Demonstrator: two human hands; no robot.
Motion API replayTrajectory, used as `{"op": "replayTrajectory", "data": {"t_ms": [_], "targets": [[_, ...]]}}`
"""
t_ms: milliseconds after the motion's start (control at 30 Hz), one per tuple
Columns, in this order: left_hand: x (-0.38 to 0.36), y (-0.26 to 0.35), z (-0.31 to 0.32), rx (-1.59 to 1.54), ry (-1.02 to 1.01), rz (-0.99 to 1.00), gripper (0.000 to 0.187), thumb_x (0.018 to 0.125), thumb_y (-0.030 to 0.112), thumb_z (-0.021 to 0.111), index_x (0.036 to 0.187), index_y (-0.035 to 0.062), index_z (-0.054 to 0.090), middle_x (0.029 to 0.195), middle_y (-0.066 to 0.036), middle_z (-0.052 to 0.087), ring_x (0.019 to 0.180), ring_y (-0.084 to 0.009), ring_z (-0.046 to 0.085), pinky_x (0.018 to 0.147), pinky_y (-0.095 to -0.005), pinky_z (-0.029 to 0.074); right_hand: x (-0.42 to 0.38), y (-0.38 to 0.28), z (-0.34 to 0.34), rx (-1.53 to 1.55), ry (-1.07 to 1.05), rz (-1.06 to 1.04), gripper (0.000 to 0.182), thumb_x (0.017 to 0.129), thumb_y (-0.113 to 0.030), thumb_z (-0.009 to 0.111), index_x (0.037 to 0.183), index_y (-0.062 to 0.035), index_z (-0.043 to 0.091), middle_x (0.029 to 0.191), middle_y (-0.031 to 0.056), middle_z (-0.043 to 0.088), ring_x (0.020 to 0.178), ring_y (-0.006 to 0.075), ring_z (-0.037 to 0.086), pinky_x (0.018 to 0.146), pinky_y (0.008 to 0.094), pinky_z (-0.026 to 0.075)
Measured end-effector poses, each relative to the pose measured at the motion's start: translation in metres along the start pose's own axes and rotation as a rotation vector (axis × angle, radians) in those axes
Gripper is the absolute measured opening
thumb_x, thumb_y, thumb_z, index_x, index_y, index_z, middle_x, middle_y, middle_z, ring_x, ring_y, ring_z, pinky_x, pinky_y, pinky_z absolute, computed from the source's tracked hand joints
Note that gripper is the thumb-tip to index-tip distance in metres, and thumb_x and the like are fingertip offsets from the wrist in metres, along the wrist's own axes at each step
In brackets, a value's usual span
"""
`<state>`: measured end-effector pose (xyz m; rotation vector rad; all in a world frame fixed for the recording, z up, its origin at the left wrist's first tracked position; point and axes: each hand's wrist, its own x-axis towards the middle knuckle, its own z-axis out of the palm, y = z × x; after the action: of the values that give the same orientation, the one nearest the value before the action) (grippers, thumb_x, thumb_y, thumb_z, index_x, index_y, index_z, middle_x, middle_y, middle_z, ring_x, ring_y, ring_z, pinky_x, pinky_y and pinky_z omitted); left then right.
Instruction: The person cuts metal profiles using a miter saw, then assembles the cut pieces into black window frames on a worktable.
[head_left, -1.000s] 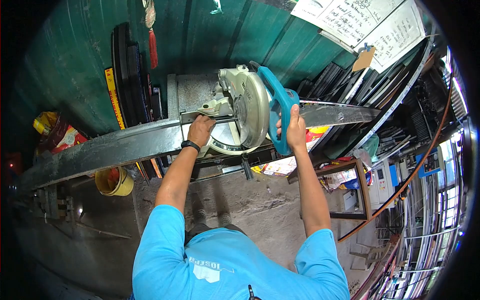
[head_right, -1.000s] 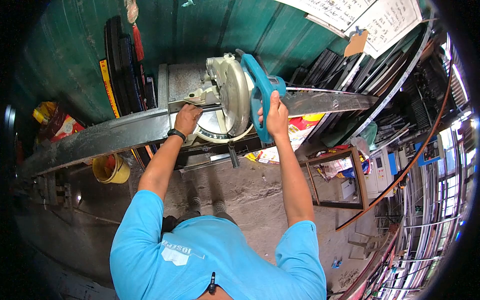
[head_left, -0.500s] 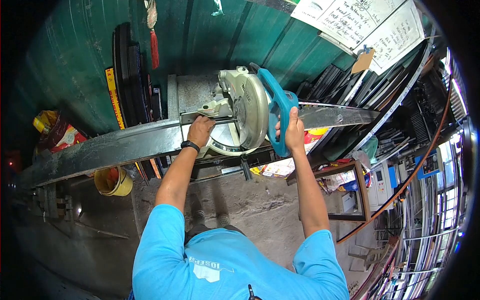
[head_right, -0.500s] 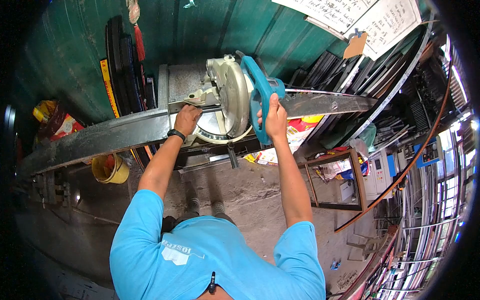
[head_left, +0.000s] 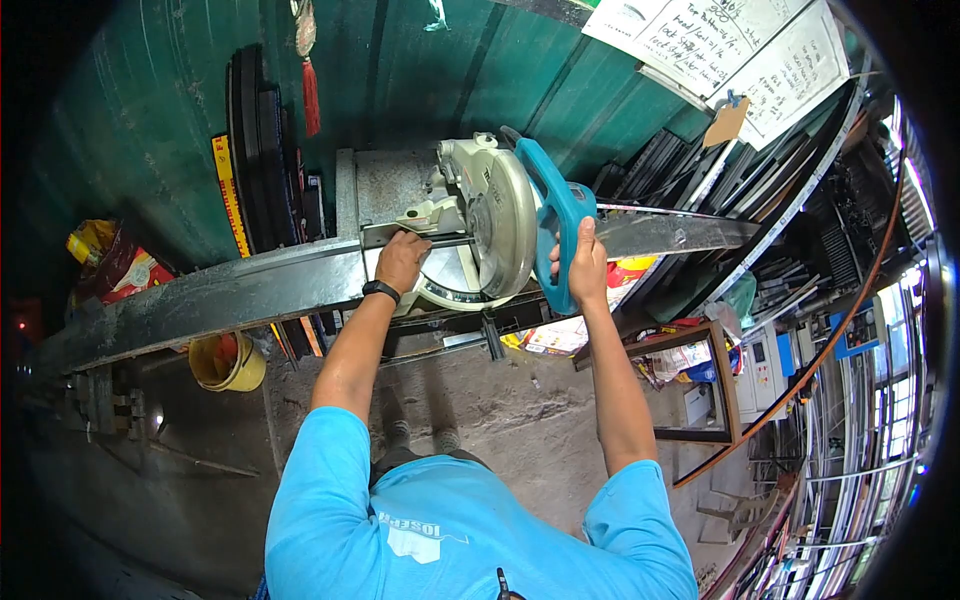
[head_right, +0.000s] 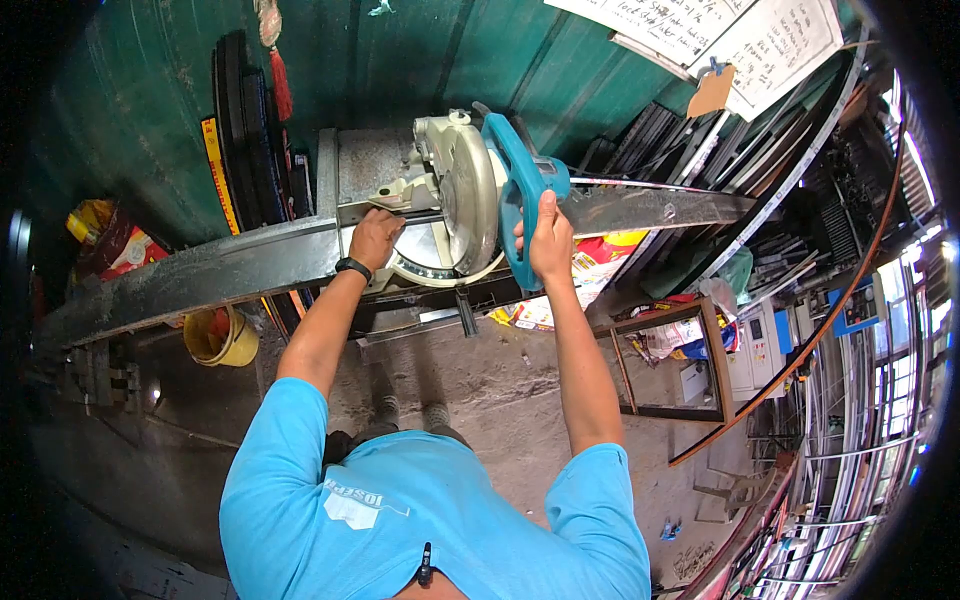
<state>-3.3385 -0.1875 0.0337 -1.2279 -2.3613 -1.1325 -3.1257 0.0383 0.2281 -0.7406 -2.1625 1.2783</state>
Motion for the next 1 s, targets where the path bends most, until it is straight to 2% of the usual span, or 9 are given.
{"op": "replayTrajectory", "data": {"t_ms": [633,733,933,1000], "targets": [[0.0,0.0,0.0,-0.007,0.009,-0.008,0.016,0.091,0.01,0.069,0.102,0.0094,0.081,0.095,-0.01,0.071,0.097,-0.0318,0.065,0.087,-0.0433,0.055,-0.002,0.006,0.001,0.023,0.0,-0.019,0.084,0.107,-0.07,0.026,0.1,0.0018,0.068,0.069,0.0084,0.067,0.056,0.0162,0.066,0.055,0.0322,0.052],[0.0,-0.002,0.003,-0.037,0.072,0.039,0.015,0.088,0.008,0.071,0.1,0.0083,0.08,0.09,-0.011,0.07,0.091,-0.0343,0.064,0.08,-0.045,0.054,-0.002,0.005,0.002,0.024,0.001,-0.022,0.083,0.107,-0.07,0.027,0.1,0.002,0.068,0.069,0.0085,0.067,0.056,0.0162,0.065,0.055,0.0321,0.052],[0.0,-0.006,0.006,-0.038,0.077,0.055,0.014,0.087,0.007,0.071,0.098,0.008,0.079,0.09,-0.011,0.07,0.091,-0.0349,0.064,0.08,-0.0457,0.053,-0.001,0.002,0.001,0.033,0.002,0.003,0.083,0.108,-0.069,0.027,0.099,0.0024,0.068,0.069,0.0099,0.067,0.056,0.017,0.066,0.055,0.0328,0.052],[-0.003,-0.008,0.006,-0.023,0.092,0.066,0.014,0.086,0.006,0.071,0.097,0.0077,0.079,0.09,-0.012,0.07,0.091,-0.0349,0.064,0.081,-0.0459,0.053,0.005,-0.007,-0.001,0.015,-0.023,0.006,0.085,0.106,-0.073,0.028,0.1,0.0019,0.068,0.069,0.009,0.066,0.055,0.0156,0.064,0.054,0.031,0.052]]}}
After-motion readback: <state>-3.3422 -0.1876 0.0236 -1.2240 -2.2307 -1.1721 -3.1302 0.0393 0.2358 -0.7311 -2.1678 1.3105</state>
